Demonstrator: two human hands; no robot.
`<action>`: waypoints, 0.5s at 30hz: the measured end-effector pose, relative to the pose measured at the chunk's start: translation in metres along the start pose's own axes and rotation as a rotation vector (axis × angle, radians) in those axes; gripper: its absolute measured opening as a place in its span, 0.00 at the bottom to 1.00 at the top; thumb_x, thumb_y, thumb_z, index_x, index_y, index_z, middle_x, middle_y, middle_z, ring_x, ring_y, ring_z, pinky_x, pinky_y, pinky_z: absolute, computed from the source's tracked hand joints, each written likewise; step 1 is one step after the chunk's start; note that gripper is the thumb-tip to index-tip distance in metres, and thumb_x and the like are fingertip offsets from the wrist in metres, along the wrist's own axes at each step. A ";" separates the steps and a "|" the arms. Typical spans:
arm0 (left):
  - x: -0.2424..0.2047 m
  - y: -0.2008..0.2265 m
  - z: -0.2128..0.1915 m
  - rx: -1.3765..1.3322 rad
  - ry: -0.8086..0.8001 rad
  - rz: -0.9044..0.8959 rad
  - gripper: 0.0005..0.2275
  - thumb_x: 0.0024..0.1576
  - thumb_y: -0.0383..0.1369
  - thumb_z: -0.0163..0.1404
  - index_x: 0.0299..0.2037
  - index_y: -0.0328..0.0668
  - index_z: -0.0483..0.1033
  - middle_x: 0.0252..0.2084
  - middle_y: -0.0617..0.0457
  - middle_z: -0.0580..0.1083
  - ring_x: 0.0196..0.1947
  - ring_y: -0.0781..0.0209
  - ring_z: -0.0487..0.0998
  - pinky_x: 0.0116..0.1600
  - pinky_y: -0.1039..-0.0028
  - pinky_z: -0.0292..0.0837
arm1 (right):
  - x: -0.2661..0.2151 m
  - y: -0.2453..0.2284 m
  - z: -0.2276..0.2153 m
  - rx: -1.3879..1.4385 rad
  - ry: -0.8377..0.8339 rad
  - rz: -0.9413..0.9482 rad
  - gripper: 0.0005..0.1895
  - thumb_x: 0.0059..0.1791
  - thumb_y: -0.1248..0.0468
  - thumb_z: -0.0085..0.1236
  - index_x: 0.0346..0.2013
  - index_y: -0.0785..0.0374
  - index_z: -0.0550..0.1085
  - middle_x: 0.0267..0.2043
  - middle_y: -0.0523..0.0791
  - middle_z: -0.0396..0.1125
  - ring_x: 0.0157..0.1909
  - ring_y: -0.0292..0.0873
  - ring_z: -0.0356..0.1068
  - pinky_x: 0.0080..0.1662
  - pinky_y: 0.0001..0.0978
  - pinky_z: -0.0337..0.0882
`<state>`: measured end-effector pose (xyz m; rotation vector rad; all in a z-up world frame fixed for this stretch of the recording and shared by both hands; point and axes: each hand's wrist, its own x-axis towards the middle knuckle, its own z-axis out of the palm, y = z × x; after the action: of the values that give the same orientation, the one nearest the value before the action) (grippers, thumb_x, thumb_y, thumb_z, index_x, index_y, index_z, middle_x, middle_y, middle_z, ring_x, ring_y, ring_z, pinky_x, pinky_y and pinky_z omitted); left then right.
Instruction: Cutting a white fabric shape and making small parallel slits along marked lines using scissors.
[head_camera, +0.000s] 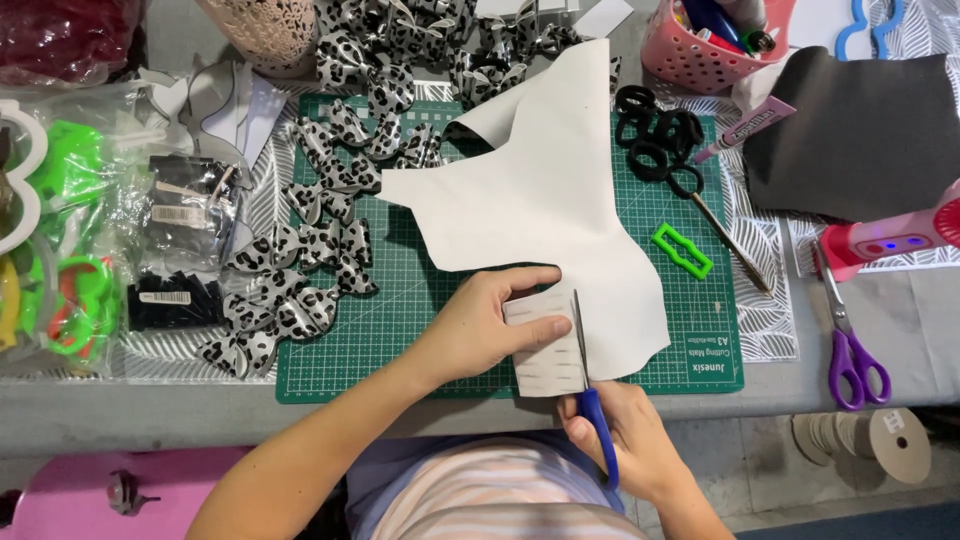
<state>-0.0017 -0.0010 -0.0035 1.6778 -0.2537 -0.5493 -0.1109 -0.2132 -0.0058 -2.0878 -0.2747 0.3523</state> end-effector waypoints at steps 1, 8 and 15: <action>0.000 0.000 0.000 -0.012 -0.004 0.002 0.29 0.49 0.45 0.60 0.60 0.41 0.75 0.60 0.53 0.78 0.58 0.67 0.79 0.62 0.76 0.71 | 0.000 0.000 0.000 0.007 0.001 -0.010 0.30 0.51 0.33 0.39 0.25 0.53 0.70 0.21 0.35 0.65 0.22 0.36 0.61 0.30 0.29 0.63; -0.002 0.004 0.000 -0.074 -0.024 -0.028 0.29 0.49 0.43 0.60 0.61 0.40 0.74 0.58 0.53 0.79 0.55 0.68 0.79 0.60 0.78 0.73 | -0.002 -0.001 0.003 -0.002 0.046 -0.005 0.30 0.50 0.33 0.42 0.21 0.53 0.69 0.19 0.34 0.65 0.19 0.34 0.59 0.27 0.27 0.60; -0.003 0.003 0.001 -0.070 -0.029 -0.032 0.29 0.49 0.42 0.60 0.62 0.40 0.74 0.59 0.53 0.78 0.56 0.67 0.79 0.60 0.77 0.73 | -0.004 0.000 0.006 0.008 0.079 -0.014 0.29 0.50 0.34 0.43 0.21 0.54 0.71 0.19 0.35 0.68 0.18 0.33 0.62 0.25 0.25 0.60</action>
<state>-0.0037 -0.0011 0.0002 1.6097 -0.2262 -0.5999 -0.1171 -0.2101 -0.0083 -2.0853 -0.2398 0.2618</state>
